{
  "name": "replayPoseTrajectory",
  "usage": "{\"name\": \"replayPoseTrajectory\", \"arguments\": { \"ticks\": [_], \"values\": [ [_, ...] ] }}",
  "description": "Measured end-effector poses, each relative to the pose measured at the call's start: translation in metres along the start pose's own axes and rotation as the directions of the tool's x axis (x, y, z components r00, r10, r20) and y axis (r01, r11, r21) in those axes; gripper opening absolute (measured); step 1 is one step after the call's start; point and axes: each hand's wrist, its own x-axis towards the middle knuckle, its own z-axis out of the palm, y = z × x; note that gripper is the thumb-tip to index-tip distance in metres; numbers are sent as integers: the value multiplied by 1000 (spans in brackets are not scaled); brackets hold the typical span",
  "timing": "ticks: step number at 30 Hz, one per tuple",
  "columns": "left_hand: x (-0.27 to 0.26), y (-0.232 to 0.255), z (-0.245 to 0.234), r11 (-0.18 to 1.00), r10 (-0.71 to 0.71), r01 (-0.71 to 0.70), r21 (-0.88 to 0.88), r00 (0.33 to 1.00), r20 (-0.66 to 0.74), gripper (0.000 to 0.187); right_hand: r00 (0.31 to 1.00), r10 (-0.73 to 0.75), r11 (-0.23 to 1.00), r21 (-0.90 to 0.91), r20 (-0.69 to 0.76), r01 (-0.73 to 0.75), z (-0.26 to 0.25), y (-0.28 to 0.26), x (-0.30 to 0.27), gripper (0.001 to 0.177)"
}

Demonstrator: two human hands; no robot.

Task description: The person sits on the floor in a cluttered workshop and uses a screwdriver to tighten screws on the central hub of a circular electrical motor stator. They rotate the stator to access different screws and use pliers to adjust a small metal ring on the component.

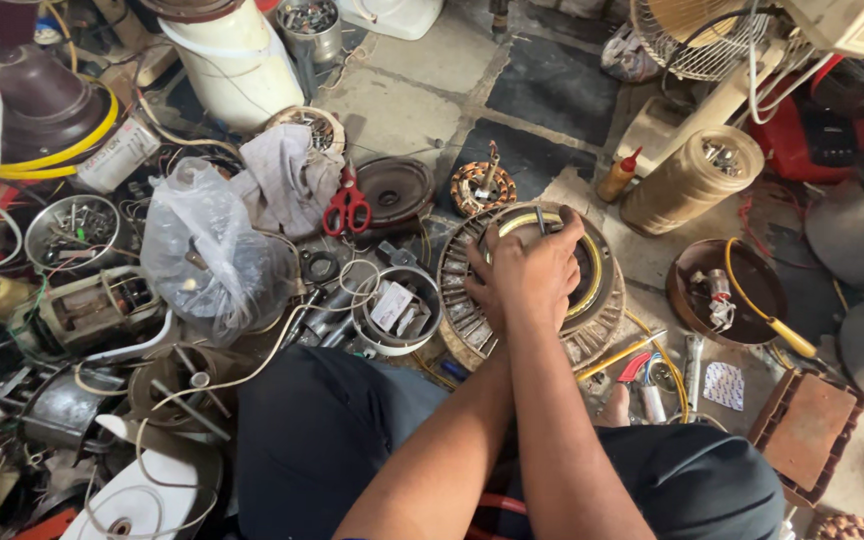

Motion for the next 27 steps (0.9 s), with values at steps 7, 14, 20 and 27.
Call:
{"name": "replayPoseTrajectory", "arguments": {
  "ticks": [7, 14, 20, 27],
  "values": [
    [-1, -1, 5, 1000, 17, -17, -15, 1000, 22, 43, 977, -47, 467, 870, 206, -161, -30, 39, 7, 79],
    [5, 0, 9, 999, 35, -35, -16, 999, 23, 44, 990, -19, 490, 864, 139, -112, -3, 3, -4, 83],
    [9, 2, -13, 997, 56, -49, -52, 989, 138, 46, 801, -530, 339, -935, -279, -102, 32, -38, 4, 52],
    [19, -15, -26, 969, 235, -246, 29, 951, 199, 56, 830, -557, 273, -941, 15, 200, 8, -72, -7, 46]
  ]
}}
